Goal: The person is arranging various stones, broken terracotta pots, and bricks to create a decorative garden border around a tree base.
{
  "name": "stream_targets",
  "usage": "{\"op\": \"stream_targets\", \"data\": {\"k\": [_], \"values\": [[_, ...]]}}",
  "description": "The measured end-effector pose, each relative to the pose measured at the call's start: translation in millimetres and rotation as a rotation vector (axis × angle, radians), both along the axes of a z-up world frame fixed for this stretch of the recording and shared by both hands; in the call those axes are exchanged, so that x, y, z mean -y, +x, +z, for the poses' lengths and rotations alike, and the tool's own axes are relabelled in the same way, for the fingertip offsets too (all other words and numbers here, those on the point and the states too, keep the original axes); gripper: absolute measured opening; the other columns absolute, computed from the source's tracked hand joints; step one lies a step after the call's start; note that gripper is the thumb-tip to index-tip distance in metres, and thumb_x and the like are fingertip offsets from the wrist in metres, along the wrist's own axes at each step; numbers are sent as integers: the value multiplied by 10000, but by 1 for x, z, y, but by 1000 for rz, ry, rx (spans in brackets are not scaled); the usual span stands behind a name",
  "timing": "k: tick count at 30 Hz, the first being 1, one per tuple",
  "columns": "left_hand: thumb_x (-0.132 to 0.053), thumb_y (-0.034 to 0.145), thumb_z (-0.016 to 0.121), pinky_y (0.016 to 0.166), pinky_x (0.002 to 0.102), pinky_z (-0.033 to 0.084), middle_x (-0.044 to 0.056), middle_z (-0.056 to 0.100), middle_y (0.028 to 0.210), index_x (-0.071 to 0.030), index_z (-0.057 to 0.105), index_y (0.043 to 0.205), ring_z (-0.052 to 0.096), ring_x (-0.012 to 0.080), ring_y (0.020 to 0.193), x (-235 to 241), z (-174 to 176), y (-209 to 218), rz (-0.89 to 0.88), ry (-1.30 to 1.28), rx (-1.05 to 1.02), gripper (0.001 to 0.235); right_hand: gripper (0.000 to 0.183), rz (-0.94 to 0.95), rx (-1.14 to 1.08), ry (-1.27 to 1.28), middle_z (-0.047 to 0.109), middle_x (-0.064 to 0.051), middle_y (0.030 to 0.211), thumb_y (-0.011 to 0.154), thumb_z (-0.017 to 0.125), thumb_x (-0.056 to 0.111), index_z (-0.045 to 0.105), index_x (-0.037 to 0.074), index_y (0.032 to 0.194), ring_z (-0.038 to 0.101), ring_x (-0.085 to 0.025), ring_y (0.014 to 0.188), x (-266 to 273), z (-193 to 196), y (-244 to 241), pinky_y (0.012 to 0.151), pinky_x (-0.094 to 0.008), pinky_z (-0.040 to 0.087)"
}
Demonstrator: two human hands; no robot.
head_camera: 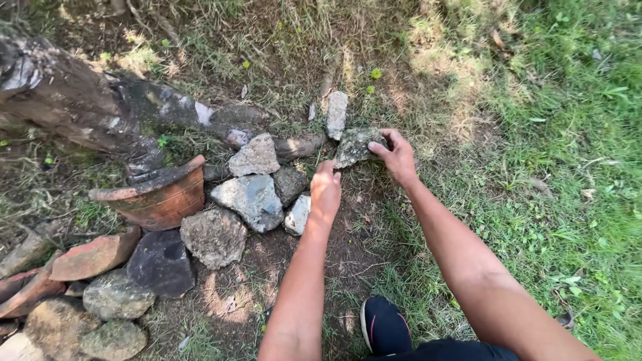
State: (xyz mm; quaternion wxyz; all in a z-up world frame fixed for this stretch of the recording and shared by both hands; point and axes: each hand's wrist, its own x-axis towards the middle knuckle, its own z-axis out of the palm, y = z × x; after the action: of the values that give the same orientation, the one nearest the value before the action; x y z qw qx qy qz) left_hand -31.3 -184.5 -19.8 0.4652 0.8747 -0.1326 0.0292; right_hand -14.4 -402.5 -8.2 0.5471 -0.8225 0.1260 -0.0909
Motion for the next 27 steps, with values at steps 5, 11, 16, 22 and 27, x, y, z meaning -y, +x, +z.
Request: {"op": "stream_targets", "data": {"k": [5,11,16,22,27], "values": [[49,960,532,719,303,543,219,618,1107,57,576,1130,641,257,1030,11,-8,6,51,-418,-280,176,322,21,-83,-30,693,27,988,884,804,226,678,119,1159,651,-69,854,-1,12,-1,794,-263,550],[32,1014,539,550,170,448,110,476,1182,41,495,1245,573,142,856,24,-1,9,184,-776,-512,236,332,61,-109,-38,674,30,981,883,794,256,684,134,1171,625,-82,839,-1,19,-3,763,-275,553],[59,957,603,660,146,584,145,577,1232,18,570,1350,593,117,837,23,-4,6,145,-451,-163,396,336,121,-60,24,678,31,1006,906,778,226,666,125,1207,624,-70,875,0,10,-1,808,-264,551],[92,943,536,562,253,556,164,550,1311,-1,542,1365,605,210,793,24,2,16,203,-309,-408,431,302,104,-174,4,699,24,967,898,757,187,692,156,1192,655,-70,828,-9,40,3,779,-284,584],[165,907,545,1041,329,529,189,571,1333,-2,611,1346,619,290,1185,-4,9,23,93,-139,-186,474,317,164,-328,99,693,-65,927,862,815,160,636,88,1114,674,-135,806,-12,51,-6,692,-300,635]]}}
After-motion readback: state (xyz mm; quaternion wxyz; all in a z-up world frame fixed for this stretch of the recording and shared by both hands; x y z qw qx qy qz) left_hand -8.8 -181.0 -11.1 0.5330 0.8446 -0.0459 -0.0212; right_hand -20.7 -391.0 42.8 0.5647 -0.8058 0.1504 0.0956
